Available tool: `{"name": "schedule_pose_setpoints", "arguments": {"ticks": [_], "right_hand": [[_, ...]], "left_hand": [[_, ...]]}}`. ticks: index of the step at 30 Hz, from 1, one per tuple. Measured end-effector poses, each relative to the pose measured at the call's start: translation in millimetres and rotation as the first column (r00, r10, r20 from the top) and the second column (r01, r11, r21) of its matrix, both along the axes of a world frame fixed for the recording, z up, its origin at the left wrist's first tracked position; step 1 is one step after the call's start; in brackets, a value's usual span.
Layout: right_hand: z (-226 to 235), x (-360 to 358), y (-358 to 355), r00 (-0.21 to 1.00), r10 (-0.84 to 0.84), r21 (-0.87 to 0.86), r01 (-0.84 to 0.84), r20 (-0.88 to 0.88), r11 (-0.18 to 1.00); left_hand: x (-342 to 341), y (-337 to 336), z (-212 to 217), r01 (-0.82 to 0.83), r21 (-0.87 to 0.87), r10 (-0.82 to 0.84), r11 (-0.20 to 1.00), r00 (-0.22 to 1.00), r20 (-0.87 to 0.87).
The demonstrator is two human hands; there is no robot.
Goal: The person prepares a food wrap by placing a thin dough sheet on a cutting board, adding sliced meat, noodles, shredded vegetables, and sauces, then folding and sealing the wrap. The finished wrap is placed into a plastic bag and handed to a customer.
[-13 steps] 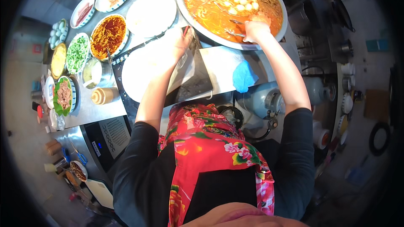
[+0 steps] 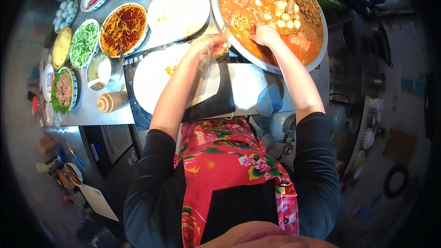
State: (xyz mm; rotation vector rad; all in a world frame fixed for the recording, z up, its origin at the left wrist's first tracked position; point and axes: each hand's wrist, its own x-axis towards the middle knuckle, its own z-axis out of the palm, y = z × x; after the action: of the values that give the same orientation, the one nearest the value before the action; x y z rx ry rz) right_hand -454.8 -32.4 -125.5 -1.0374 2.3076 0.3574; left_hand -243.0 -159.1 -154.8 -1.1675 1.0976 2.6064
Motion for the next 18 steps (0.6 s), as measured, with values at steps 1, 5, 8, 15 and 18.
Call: {"name": "schedule_pose_setpoints", "arguments": {"ticks": [1, 5, 8, 15, 18], "right_hand": [[3, 1, 3, 1.000, 0.017, -0.045, -0.017, -0.015, 0.999], [25, -8, 18, 0.987, 0.127, -0.167, -0.142, -0.095, 0.976], [51, -21, 26, 0.924, 0.317, -0.058, -0.336, -0.215, 0.940], [66, -19, -7, 0.767, 0.525, 0.081, -0.536, -0.370, 0.840], [50, -15, -31, 0.824, 0.524, 0.050, -0.526, -0.216, 0.849]], "left_hand": [[-3, 1, 1, -0.003, 0.012, 0.004, 1.000, 0.997, -0.079], [-2, 2, -5, -0.003, -0.088, -0.012, 0.996, 0.986, -0.167], [2, 4, -8, -0.034, -0.265, 0.008, 0.964, 0.995, -0.101], [12, 10, -2, -0.074, -0.359, 0.043, 0.931, 0.995, -0.093], [15, 10, 5, -0.032, -0.387, 0.060, 0.922, 0.996, 0.060]]}}
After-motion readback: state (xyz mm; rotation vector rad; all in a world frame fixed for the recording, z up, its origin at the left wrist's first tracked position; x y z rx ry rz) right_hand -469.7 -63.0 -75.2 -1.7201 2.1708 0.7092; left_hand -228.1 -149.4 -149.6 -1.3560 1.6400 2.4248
